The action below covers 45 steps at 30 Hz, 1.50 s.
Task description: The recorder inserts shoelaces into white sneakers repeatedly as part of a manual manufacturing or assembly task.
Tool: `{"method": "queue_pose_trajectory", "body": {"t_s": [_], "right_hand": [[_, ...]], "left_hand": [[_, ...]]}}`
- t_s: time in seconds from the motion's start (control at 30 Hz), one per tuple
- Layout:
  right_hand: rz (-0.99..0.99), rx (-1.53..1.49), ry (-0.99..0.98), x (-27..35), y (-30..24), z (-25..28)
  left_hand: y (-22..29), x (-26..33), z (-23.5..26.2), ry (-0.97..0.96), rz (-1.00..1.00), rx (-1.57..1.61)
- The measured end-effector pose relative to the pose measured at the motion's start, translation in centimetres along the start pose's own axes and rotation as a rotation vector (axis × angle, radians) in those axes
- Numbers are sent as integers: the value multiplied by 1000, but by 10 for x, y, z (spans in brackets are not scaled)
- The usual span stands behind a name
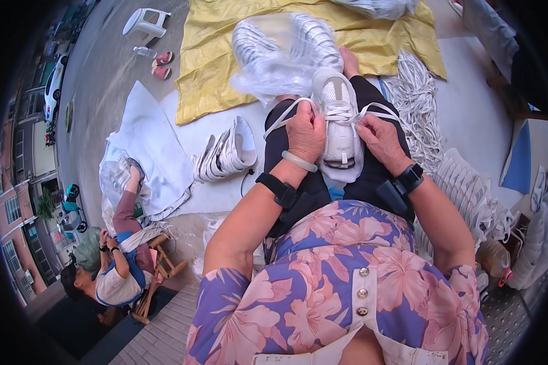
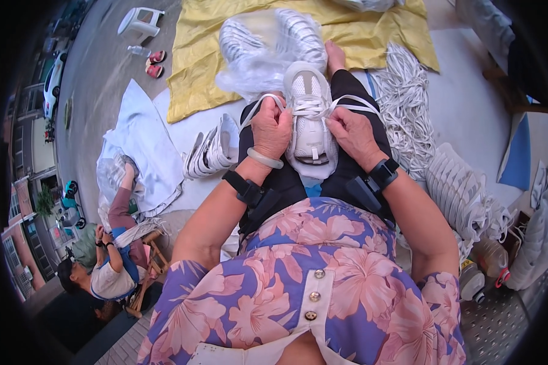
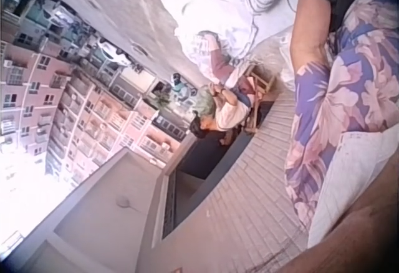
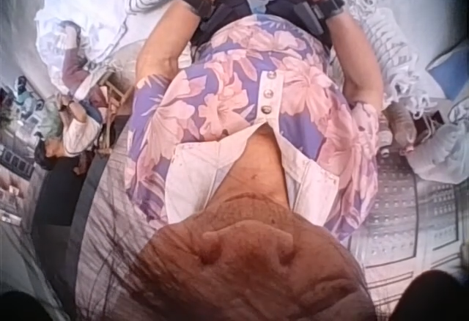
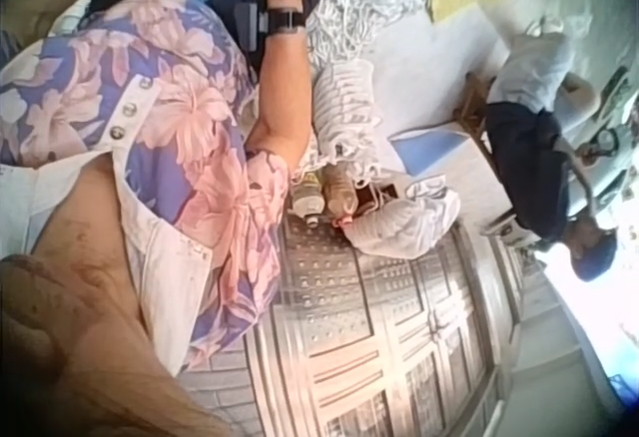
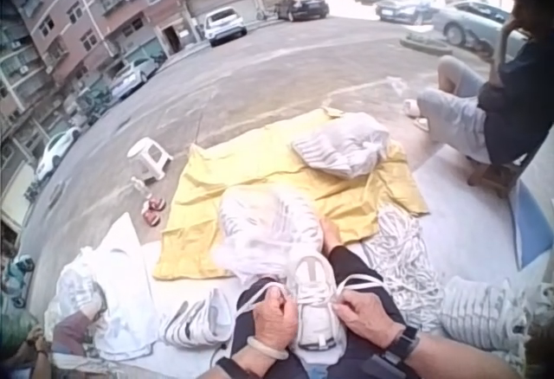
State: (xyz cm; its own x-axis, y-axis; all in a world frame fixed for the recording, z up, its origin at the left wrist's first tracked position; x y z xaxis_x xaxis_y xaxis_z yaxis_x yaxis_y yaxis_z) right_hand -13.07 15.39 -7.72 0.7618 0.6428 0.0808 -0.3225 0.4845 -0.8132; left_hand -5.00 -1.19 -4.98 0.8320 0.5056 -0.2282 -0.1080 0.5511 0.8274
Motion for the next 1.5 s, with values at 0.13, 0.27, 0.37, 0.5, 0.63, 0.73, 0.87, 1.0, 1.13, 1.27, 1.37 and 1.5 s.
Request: {"method": "queue_pose_trajectory", "body": {"t_s": [0.13,0.27,0.37,0.5,0.63,0.73,0.87,1.0,1.13,1.27,1.37,1.5], "right_hand": [[-27,-76,-30,0,-4,2],[-93,-265,23,3,-6,7],[97,-164,126,3,-27,9],[387,152,176,-4,-59,-7],[426,374,133,-13,-70,-20],[437,510,115,-18,-73,-27],[505,665,96,-23,-71,-32],[607,732,74,-12,-80,-24],[561,620,-74,38,-62,22],[74,474,-147,114,39,103],[-246,683,-197,198,141,158],[-298,702,-334,210,140,160]], "left_hand": [[-15,-9,3,-20,238,18],[4,-9,14,-31,237,-77],[27,5,17,-229,17,-120],[22,16,15,-217,-199,-204],[11,12,12,-281,-29,-129],[5,11,14,-259,69,-33],[4,10,13,-209,-13,34],[6,12,9,-135,-59,29],[9,16,13,-123,-122,-54],[8,17,12,-164,-63,-143],[6,18,8,-143,-108,-135],[10,17,7,-155,-129,-184]]}}
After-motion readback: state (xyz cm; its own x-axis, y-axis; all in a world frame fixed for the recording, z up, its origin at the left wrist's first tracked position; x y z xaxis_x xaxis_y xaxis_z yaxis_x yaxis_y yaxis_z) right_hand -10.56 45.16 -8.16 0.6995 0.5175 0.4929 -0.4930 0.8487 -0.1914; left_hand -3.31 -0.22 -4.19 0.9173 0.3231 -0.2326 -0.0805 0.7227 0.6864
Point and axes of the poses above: each hand's wrist, its own x-axis away from the middle knuckle, its own z-axis out of the back of the hand, y = z × x, the point moved 4 cm from there along -x, towards the middle knuckle, and after that the axes turned 9 degrees about x, right-handed, at the moved point
